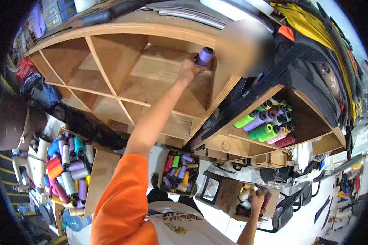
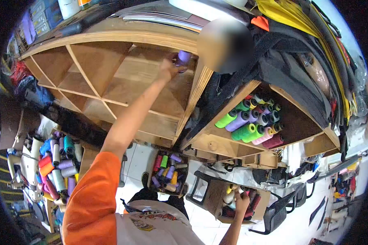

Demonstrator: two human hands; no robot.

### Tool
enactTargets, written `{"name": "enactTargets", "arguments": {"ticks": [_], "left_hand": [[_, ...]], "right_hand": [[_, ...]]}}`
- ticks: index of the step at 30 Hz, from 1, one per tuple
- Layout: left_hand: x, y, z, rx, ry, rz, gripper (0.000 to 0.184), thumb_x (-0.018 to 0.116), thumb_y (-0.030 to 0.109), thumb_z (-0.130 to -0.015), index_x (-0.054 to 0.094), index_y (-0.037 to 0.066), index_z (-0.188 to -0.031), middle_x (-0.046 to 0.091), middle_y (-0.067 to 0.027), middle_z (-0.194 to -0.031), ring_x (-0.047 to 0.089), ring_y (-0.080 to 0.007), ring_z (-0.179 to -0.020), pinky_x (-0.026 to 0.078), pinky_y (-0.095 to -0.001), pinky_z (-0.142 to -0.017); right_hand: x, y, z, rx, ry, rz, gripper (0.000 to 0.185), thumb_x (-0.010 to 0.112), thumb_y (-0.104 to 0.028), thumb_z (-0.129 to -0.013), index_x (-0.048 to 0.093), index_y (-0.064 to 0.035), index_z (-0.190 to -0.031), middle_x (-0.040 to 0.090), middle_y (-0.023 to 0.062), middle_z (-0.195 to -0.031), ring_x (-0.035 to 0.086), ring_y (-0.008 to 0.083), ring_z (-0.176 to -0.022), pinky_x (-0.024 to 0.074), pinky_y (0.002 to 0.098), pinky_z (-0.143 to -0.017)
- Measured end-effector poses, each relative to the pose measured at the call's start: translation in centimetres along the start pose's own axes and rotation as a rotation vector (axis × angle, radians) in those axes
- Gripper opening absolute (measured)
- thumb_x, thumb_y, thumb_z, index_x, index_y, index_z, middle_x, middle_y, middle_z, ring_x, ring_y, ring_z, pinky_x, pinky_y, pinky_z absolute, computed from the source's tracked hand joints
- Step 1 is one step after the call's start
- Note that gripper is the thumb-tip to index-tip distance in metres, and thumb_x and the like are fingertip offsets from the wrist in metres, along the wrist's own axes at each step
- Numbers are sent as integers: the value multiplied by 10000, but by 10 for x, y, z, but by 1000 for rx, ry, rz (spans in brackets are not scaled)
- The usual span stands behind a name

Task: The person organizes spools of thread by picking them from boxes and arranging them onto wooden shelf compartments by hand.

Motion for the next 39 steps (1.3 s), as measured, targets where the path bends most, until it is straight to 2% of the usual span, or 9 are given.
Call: {"name": "enactTargets", "arguments": {"ticks": [8,16,21,23,27,30,31,35,39], "left_hand": [[85,-57,-58,190,67,338,562,805,185,-606,591,26,-1102,669,-180,-992,637,-328,-940,498,-389,-810],[52,-41,-42,155,-66,-307,255,621,198,-799,636,73,-1021,642,-151,-996,612,-346,-906,493,-404,-777],[96,-102,-75,37,116,410,267,521,165,-878,592,10,-1085,620,-211,-1074,584,-401,-974,466,-483,-821],[70,-55,-60,49,181,-115,267,521,163,-880,586,3,-1084,604,-235,-1091,566,-418,-1000,466,-487,-794],[60,-55,-62,150,121,139,222,603,149,-838,623,18,-1016,636,-215,-995,591,-400,-938,477,-476,-760],[18,-21,-38,-166,-165,-208,157,630,144,-820,658,6,-889,657,-182,-906,618,-370,-868,490,-452,-717],[-4,-12,-13,245,-43,-10,195,628,179,-841,676,-6,-799,666,-169,-881,637,-335,-812,502,-418,-670],[-94,61,95,-149,-664,557,334,618,280,-892,616,40,-1125,673,-95,-1004,621,-172,-906,470,-313,-836],[-147,106,151,205,-568,-13,464,750,253,-727,588,39,-1105,635,-144,-1028,626,-317,-932,496,-387,-823]], "right_hand": [[17,-156,63,-183,-124,-682,250,659,-121,-817,605,8,-1025,586,-3,-883,513,91,-798,407,238,-726],[44,-291,54,-423,-191,-810,239,666,-118,-826,605,-4,-1027,612,6,-883,543,80,-783,439,236,-702],[68,-328,65,-465,-277,-837,276,672,-106,-833,582,13,-1065,597,17,-909,554,103,-827,460,252,-741],[73,-326,72,-470,-290,-863,297,688,-122,-828,583,20,-1068,603,26,-933,554,106,-856,455,261,-779],[72,-327,76,-412,-235,-804,260,681,-127,-834,595,28,-1024,612,39,-924,563,112,-857,459,266,-783],[78,-328,68,-413,-178,-794,232,680,-123,-835,604,34,-987,617,44,-877,550,97,-794,455,258,-707],[77,-333,67,-369,-194,-714,224,681,-122,-831,609,26,-983,615,31,-857,541,91,-779,447,256,-692],[91,-356,52,-564,-76,-517,260,684,-127,-831,596,37,-1012,637,83,-883,590,121,-801,470,276,-726],[116,-383,46,-620,-140,-777,313,687,-52,-815,573,57,-1086,627,97,-945,615,137,-850,505,257,-732]]}}
Point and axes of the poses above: each hand's wrist, its own z-axis away from the middle knuckle, its own x-axis out of the palm, y = z × x, the point moved 4 cm from there along -z, towards the middle knuckle
